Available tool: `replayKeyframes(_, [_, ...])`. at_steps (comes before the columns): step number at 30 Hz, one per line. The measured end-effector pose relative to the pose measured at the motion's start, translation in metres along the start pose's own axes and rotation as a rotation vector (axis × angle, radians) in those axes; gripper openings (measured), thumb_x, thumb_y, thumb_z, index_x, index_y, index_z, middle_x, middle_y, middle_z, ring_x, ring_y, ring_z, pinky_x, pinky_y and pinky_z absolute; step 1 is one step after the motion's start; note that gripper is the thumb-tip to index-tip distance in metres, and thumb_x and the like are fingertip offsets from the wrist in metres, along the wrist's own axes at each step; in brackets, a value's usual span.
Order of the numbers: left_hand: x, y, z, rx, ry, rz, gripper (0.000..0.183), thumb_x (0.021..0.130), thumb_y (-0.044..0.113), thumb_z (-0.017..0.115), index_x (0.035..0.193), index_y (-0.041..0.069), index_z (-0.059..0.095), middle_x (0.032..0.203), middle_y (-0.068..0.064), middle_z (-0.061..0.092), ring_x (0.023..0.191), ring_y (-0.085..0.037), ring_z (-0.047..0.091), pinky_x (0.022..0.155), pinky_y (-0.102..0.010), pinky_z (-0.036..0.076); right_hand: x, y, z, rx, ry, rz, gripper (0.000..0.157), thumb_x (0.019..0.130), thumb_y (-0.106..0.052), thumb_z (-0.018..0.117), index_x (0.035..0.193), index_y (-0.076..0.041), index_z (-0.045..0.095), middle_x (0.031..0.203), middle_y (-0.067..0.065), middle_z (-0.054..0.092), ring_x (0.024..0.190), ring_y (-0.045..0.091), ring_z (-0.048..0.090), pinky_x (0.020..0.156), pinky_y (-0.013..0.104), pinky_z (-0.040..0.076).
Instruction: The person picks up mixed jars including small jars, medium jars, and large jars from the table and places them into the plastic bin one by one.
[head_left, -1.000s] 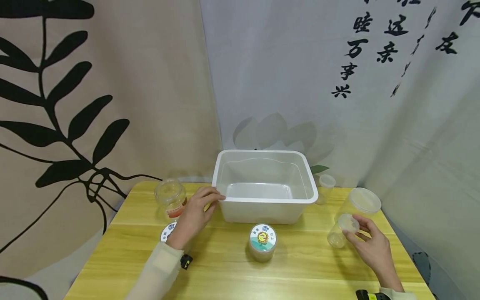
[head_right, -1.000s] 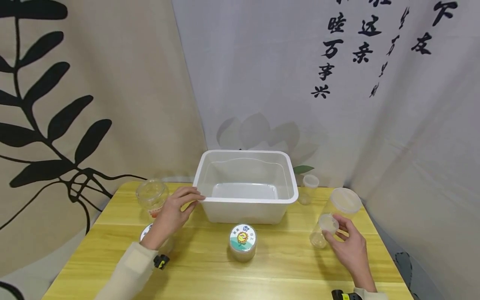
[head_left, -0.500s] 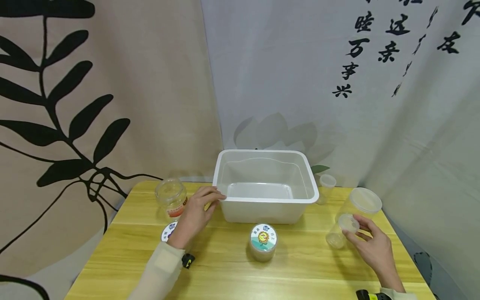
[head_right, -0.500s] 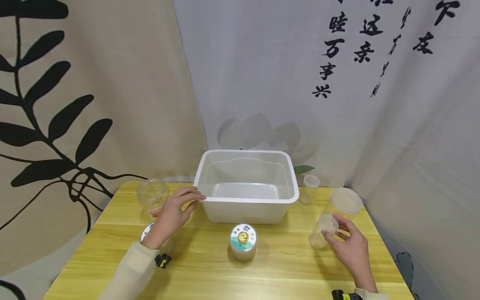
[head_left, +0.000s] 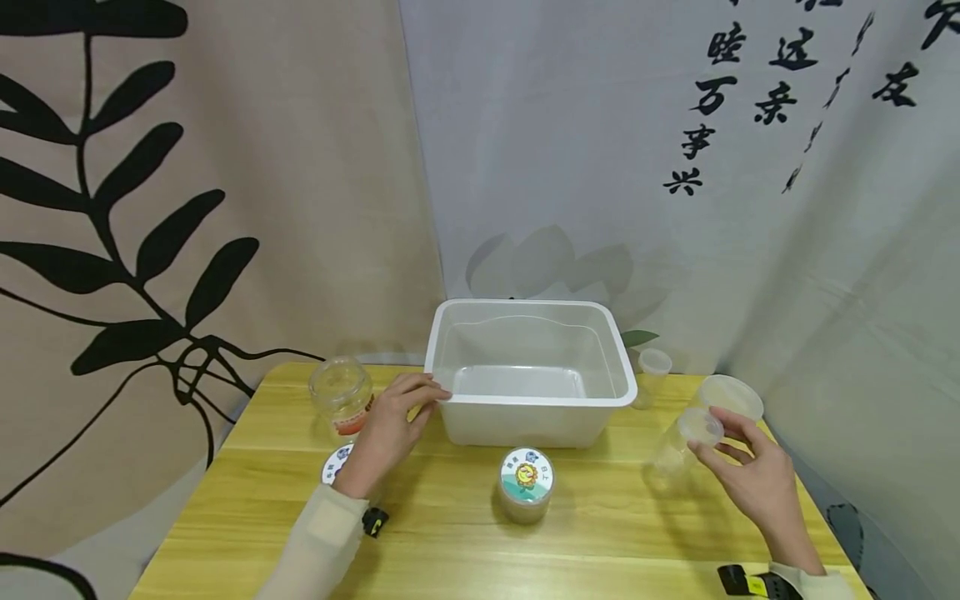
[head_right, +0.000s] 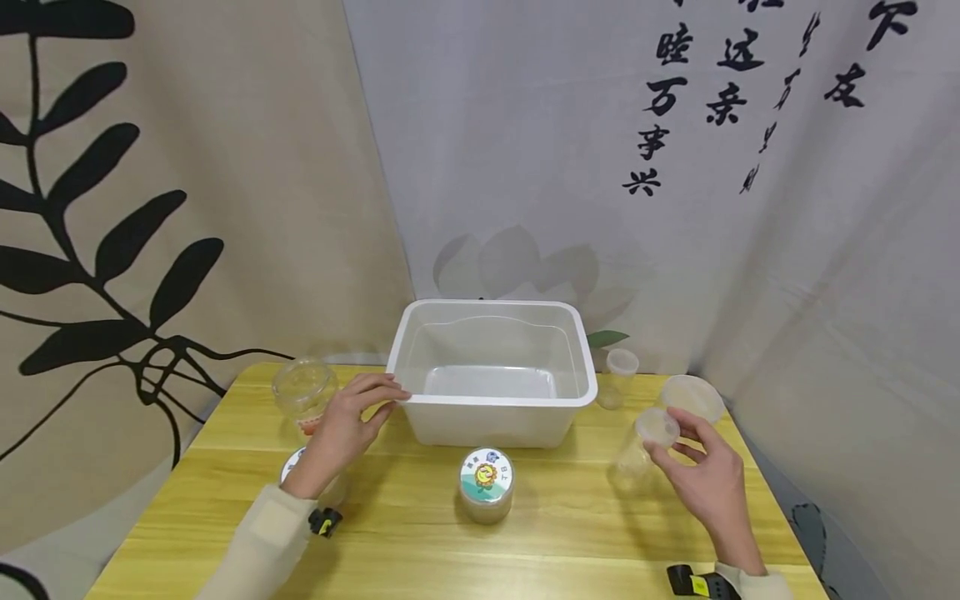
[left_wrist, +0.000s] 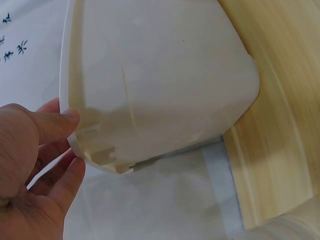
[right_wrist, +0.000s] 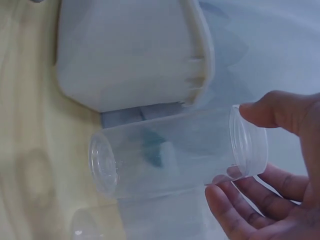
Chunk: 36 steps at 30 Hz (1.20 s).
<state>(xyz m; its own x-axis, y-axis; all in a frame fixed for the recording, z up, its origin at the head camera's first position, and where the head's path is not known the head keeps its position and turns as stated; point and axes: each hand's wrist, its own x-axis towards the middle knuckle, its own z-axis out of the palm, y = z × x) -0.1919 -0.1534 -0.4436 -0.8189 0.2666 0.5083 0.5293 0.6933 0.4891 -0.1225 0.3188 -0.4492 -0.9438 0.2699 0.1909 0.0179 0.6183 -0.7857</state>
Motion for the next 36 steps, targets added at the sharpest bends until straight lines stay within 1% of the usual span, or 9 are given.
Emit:
replayKeyframes(2, [0.000,0.000,0.000,0.002,-0.002,-0.004,0.028,0.089,0.002,0.078,0.107,0.022,0.080,0.121,0.001,0.071,0.126,-0.023,0.064,0.100,-0.039,0.059,0.002,-0.005,-0.003,0.004,0.016,-0.036,0.061,0.091,-0.026,0.080,0.144,-0.006,0.056,0.125,0.005,0.059,0.099,-0.019,0.048,0.079,-0.001,0.049])
replayKeyframes(5, [0.000,0.000,0.000,0.006,-0.003,-0.003,0.028,0.089,0.001,0.078,0.107,0.022,0.080,0.121,0.000,0.071,0.125,-0.023,0.064,0.100,-0.039,0.059,0.004,-0.014,-0.008,0.020,0.037,-0.082,0.060,0.091,-0.023,0.080,0.143,-0.005,0.056,0.119,-0.008,0.057,0.100,-0.017,0.050,0.080,-0.002,0.048])
replayKeyframes(8, [-0.001,0.000,0.000,0.003,-0.004,-0.001,0.028,0.089,0.001,0.078,0.107,0.022,0.080,0.121,-0.001,0.071,0.125,-0.024,0.064,0.099,-0.039,0.059,0.006,-0.024,-0.013,0.038,0.039,-0.104,0.060,0.091,-0.021,0.080,0.144,-0.006,0.056,0.117,-0.018,0.054,0.102,-0.016,0.051,0.081,-0.003,0.047])
replayKeyframes(11, [-0.001,0.000,0.000,0.003,-0.002,-0.001,0.028,0.088,0.001,0.079,0.107,0.022,0.080,0.122,0.000,0.071,0.125,-0.024,0.064,0.099,-0.040,0.059,0.007,-0.035,-0.020,0.058,0.020,-0.124,0.061,0.092,-0.020,0.079,0.146,-0.008,0.054,0.119,-0.022,0.052,0.103,-0.015,0.053,0.082,-0.001,0.048])
replayKeyframes(15, [-0.001,0.000,0.000,0.008,0.004,0.000,0.028,0.088,0.001,0.079,0.107,0.022,0.080,0.121,0.001,0.071,0.126,-0.024,0.064,0.099,-0.040,0.059,0.010,-0.048,-0.028,0.075,0.000,-0.168,0.061,0.092,-0.017,0.079,0.147,-0.009,0.053,0.121,-0.022,0.053,0.101,-0.017,0.057,0.081,0.002,0.051])
replayKeyframes(23, [0.000,0.000,0.000,0.010,-0.001,-0.010,0.028,0.089,0.001,0.078,0.107,0.022,0.080,0.122,-0.001,0.071,0.125,-0.023,0.064,0.098,-0.039,0.060,0.022,-0.077,-0.040,0.111,0.013,-0.238,0.060,0.089,-0.010,0.080,0.145,-0.011,0.056,0.122,-0.023,0.057,0.099,-0.014,0.063,0.075,0.006,0.055])
replayKeyframes(26, [0.000,-0.001,0.000,0.007,0.000,-0.002,0.027,0.089,0.001,0.077,0.107,0.021,0.080,0.121,-0.002,0.071,0.124,-0.023,0.064,0.098,-0.039,0.060,0.028,-0.089,-0.043,0.115,0.000,-0.246,0.061,0.089,-0.012,0.081,0.145,-0.013,0.056,0.123,-0.021,0.056,0.100,-0.014,0.063,0.075,0.006,0.055])
replayKeyframes(29, [0.000,-0.002,0.001,0.000,0.003,0.007,0.026,0.089,0.001,0.077,0.106,0.021,0.080,0.120,-0.002,0.071,0.123,-0.023,0.065,0.097,-0.039,0.060,0.036,-0.100,-0.042,0.103,-0.015,-0.252,0.061,0.089,-0.016,0.081,0.145,-0.014,0.057,0.124,-0.018,0.056,0.102,-0.015,0.062,0.078,0.004,0.054])
replayKeyframes(36, [0.000,-0.001,0.001,0.007,0.011,0.000,0.027,0.088,0.001,0.078,0.106,0.021,0.080,0.121,0.000,0.071,0.123,-0.023,0.065,0.097,-0.039,0.060,0.055,-0.121,-0.028,0.077,-0.066,-0.251,0.059,0.091,-0.029,0.080,0.145,-0.018,0.057,0.133,-0.004,0.058,0.105,-0.009,0.060,0.085,0.002,0.051])
